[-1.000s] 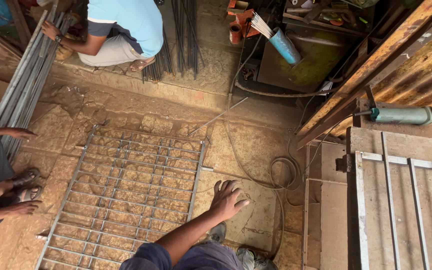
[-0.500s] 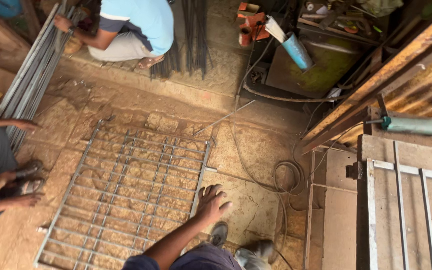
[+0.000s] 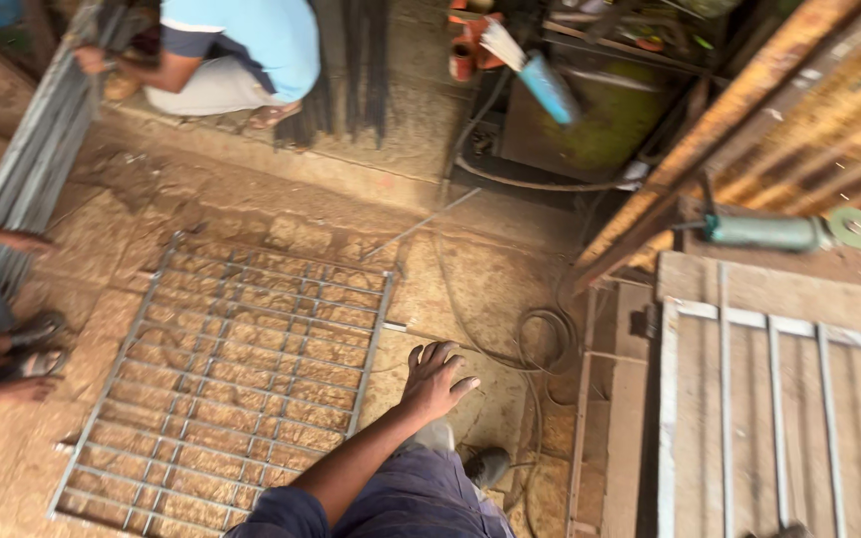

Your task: The person positions metal rods inside a rectangular metal frame on a workbench. They use a measuring tape to align the rods and then weld the joints with a welding tool.

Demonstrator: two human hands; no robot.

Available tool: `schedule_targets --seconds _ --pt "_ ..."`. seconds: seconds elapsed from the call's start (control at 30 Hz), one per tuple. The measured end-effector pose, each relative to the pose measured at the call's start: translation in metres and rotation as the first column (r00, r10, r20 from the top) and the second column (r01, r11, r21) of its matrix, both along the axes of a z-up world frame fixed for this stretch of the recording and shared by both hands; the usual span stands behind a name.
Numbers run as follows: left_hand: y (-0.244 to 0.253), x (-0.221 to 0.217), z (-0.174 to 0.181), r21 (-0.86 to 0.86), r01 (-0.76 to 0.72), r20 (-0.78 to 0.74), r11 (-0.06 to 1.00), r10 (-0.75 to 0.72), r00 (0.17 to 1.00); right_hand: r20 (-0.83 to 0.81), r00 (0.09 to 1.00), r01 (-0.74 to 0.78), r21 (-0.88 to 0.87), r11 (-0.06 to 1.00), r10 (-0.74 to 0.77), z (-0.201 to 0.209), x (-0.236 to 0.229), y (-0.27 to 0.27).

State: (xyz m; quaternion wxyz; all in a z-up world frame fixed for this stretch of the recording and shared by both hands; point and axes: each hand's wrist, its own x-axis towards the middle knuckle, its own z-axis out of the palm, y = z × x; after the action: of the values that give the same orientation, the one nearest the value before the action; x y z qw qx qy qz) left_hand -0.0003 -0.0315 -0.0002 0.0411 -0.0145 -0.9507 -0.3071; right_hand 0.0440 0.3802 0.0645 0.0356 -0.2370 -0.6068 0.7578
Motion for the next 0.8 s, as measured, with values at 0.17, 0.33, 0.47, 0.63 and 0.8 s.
schedule_targets --seconds 0.17,0.33,0.47,0.63,0.8 --pt "0.049 -0.028 0.013 0.052 0.132 -0.032 0.990 -0.130 0.991 -0.109 0.992 0.058 -0.072 0.996 -0.066 0.003 0.024 0.035" --pt "0.098 -0.071 0.011 0.032 0.336 -0.053 0.941 -0.334 0.941 -0.182 0.952 0.225 -0.122 0.967 -0.245 0.027 0.089 0.063" --pt "0.129 -0.111 0.017 0.061 0.456 -0.088 0.888 -0.451 0.888 -0.256 0.910 0.267 -0.237 0.934 -0.325 0.035 0.122 0.062" --pt "0.162 -0.174 0.024 0.046 0.618 -0.065 0.784 -0.615 0.785 -0.336 0.789 0.273 -0.558 0.784 -0.514 0.038 0.159 0.068" --pt "0.195 -0.225 0.008 -0.087 0.786 -0.102 0.612 -0.790 0.604 -0.520 0.682 -0.101 -0.764 0.638 -0.514 0.071 0.178 0.061"
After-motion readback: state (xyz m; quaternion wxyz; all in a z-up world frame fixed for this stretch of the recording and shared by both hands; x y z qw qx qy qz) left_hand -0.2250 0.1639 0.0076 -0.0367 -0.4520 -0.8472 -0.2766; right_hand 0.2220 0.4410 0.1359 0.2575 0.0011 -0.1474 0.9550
